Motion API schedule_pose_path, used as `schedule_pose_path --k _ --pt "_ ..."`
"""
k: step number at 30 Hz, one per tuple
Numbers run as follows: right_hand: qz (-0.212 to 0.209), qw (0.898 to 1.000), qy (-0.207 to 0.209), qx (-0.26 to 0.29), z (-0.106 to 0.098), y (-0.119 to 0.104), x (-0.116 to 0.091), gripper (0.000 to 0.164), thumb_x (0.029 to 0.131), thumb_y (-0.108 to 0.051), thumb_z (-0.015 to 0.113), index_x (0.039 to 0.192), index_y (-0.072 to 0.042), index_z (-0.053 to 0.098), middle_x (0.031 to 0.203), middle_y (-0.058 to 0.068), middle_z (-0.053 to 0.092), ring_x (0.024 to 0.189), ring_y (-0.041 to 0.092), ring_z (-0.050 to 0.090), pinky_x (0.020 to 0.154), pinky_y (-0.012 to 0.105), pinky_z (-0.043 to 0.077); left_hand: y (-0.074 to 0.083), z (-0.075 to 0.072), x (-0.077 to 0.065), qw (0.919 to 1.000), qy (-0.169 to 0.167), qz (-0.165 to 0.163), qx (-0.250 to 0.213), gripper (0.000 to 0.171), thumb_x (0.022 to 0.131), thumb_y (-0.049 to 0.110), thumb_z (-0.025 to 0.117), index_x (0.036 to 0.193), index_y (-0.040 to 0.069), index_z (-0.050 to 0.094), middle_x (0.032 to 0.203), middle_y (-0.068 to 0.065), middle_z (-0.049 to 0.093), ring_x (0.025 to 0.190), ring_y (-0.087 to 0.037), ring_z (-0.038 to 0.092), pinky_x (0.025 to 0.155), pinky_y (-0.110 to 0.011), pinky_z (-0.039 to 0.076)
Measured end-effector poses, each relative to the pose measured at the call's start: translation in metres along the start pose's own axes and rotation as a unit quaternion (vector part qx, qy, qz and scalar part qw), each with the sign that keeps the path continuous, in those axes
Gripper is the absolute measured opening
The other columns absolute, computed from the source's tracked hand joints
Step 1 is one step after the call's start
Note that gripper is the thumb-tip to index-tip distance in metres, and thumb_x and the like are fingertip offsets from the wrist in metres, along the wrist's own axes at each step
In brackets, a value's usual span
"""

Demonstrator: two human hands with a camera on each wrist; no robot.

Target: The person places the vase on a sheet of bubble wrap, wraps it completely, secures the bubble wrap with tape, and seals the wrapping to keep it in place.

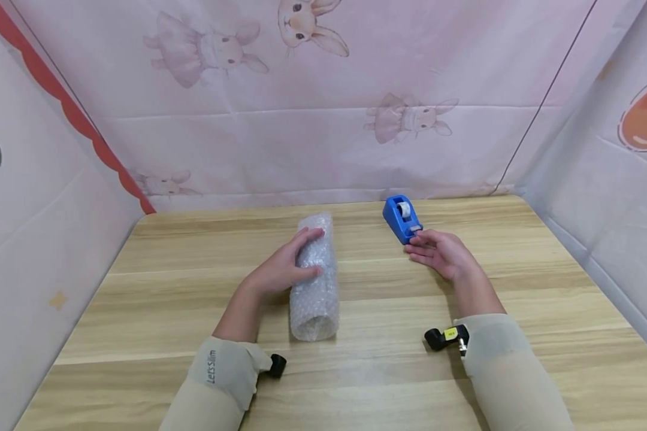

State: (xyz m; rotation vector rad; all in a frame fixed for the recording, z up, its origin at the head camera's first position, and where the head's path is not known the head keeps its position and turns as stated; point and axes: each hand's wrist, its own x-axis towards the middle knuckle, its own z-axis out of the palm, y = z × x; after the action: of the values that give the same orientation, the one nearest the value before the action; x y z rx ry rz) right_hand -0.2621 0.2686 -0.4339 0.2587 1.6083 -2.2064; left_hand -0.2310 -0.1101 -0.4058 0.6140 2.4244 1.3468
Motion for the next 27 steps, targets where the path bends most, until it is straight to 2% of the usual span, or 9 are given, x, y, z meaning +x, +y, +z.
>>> schedule_pose_path --k 8,12,15,18,20,22,25,27 --pt "-0.012 0.999 0.000 -0.034 0.002 0.002 0.003 0.016 0.101 -0.018 0.053 0.102 -0.004 0.062 0.089 0.007 0.072 0.088 0.021 0.072 0.082 0.036 0.058 0.001 0.000 -0.002 1.0000 0.003 -0.002 0.004 0.075 0.089 0.034 0.072 0.152 0.035 0.031 0.165 0.004 0.012 0.152 -0.015 0.002 0.120 -0.053 0.014" --pt "-0.032 0.996 -0.012 -0.082 0.007 -0.001 0.000 0.013 0.098 -0.013 0.058 0.102 -0.002 0.065 0.089 0.006 0.071 0.083 0.018 0.070 0.078 0.033 0.058 0.001 0.000 -0.001 1.0000 0.003 0.000 0.005 0.075 0.089 0.034 0.071 0.152 0.035 0.030 0.165 0.004 0.011 0.152 -0.015 0.002 0.119 -0.053 0.015" --pt "-0.073 0.986 -0.024 -0.151 0.017 -0.002 -0.002 0.024 0.095 -0.009 0.063 0.110 0.011 0.063 0.094 0.009 0.069 0.079 0.015 0.067 0.078 0.030 0.057 0.001 -0.001 -0.001 1.0000 0.002 -0.001 0.003 0.075 0.090 0.034 0.071 0.152 0.034 0.031 0.165 0.003 0.010 0.152 -0.016 0.002 0.119 -0.053 0.015" --pt "-0.116 0.963 -0.036 -0.241 0.032 -0.003 -0.004 0.040 0.094 -0.007 0.065 0.124 0.017 0.056 0.099 0.016 0.068 0.079 0.016 0.068 0.077 0.029 0.058 0.002 -0.001 -0.002 1.0000 0.000 -0.004 -0.001 0.076 0.089 0.034 0.072 0.152 0.034 0.031 0.166 0.003 0.009 0.152 -0.016 0.003 0.119 -0.054 0.016" --pt "-0.138 0.947 -0.056 -0.284 0.045 -0.005 -0.006 0.048 0.093 -0.006 0.064 0.136 0.010 0.049 0.099 0.020 0.068 0.082 0.021 0.070 0.078 0.032 0.058 0.003 -0.001 -0.002 1.0000 0.000 -0.005 -0.001 0.076 0.089 0.034 0.072 0.152 0.033 0.031 0.166 0.002 0.009 0.152 -0.018 0.003 0.118 -0.055 0.016" --pt "-0.155 0.936 -0.084 -0.304 0.060 -0.007 -0.008 0.061 0.093 -0.003 0.063 0.149 -0.003 0.039 0.096 0.024 0.068 0.085 0.027 0.070 0.079 0.036 0.059 0.003 -0.001 -0.002 1.0000 0.001 -0.006 0.000 0.075 0.088 0.034 0.073 0.151 0.034 0.032 0.166 0.001 0.008 0.153 -0.021 0.004 0.118 -0.057 0.017" --pt "-0.170 0.930 -0.133 -0.298 0.084 -0.009 -0.010 0.079 0.093 0.001 0.062 0.157 -0.024 0.023 0.094 0.029 0.064 0.085 0.029 0.068 0.080 0.040 0.058 0.003 -0.001 -0.002 1.0000 0.001 -0.003 0.006 0.070 0.088 0.032 0.072 0.148 0.035 0.036 0.166 -0.002 0.008 0.152 -0.025 0.006 0.116 -0.059 0.019" --pt "-0.174 0.928 -0.159 -0.290 0.099 -0.009 -0.010 0.081 0.094 0.000 0.060 0.157 -0.031 0.019 0.094 0.030 0.062 0.083 0.027 0.067 0.079 0.039 0.058 0.003 0.000 -0.001 0.9999 0.000 0.006 0.014 0.063 0.089 0.030 0.072 0.144 0.033 0.042 0.165 -0.001 0.012 0.152 -0.026 0.006 0.116 -0.060 0.020"
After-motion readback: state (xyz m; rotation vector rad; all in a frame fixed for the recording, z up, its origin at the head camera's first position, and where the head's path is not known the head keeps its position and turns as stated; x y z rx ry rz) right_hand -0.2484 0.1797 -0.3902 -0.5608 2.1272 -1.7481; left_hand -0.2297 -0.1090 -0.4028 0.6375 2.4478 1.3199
